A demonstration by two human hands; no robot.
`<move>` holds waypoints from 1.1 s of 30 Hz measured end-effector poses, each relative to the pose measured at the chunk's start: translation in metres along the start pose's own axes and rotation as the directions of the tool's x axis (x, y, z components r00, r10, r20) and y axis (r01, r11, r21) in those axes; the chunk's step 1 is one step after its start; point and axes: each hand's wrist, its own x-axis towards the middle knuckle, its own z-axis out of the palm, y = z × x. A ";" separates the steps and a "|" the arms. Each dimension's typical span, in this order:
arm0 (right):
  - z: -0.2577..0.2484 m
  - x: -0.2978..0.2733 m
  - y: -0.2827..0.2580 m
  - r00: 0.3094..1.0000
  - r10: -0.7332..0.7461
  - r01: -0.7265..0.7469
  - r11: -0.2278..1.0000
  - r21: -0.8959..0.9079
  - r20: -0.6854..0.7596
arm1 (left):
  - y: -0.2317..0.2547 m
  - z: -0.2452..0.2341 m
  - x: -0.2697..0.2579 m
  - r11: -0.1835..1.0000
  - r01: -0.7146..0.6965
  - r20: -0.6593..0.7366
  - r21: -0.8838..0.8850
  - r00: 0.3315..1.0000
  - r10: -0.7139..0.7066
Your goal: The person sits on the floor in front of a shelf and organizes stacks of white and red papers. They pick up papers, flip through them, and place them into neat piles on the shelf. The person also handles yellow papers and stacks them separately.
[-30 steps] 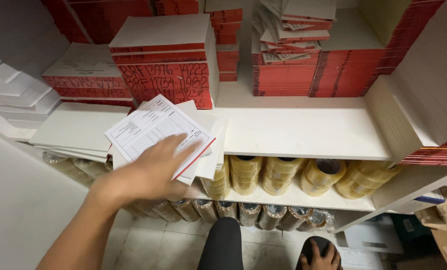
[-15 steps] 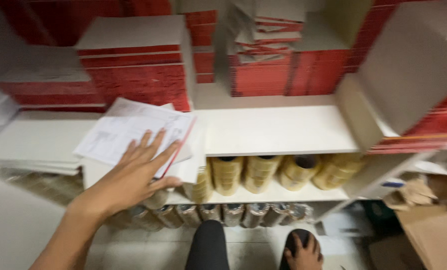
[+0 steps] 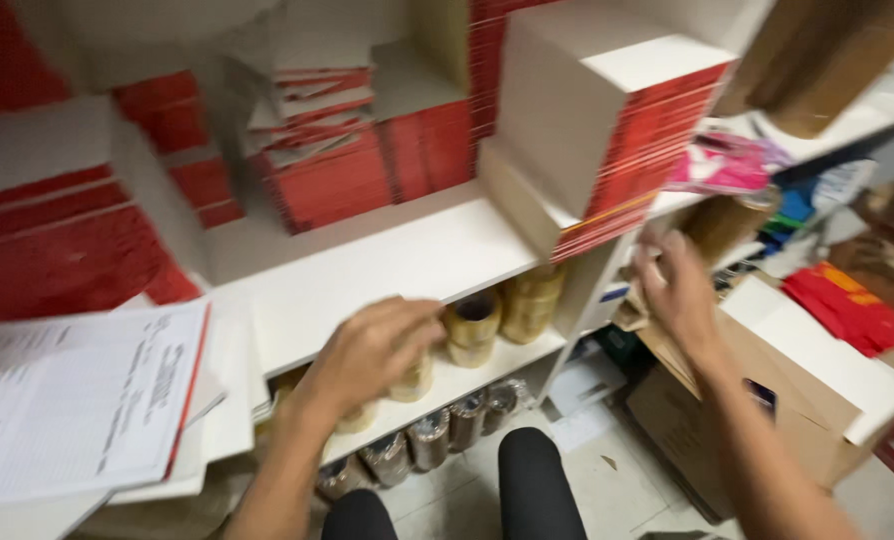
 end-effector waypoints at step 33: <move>0.007 0.027 -0.284 0.431 -0.872 0.863 0.474 -0.175 -0.234 | 0.008 -0.003 0.020 -0.067 -0.071 -0.014 -0.995 0.786 -0.618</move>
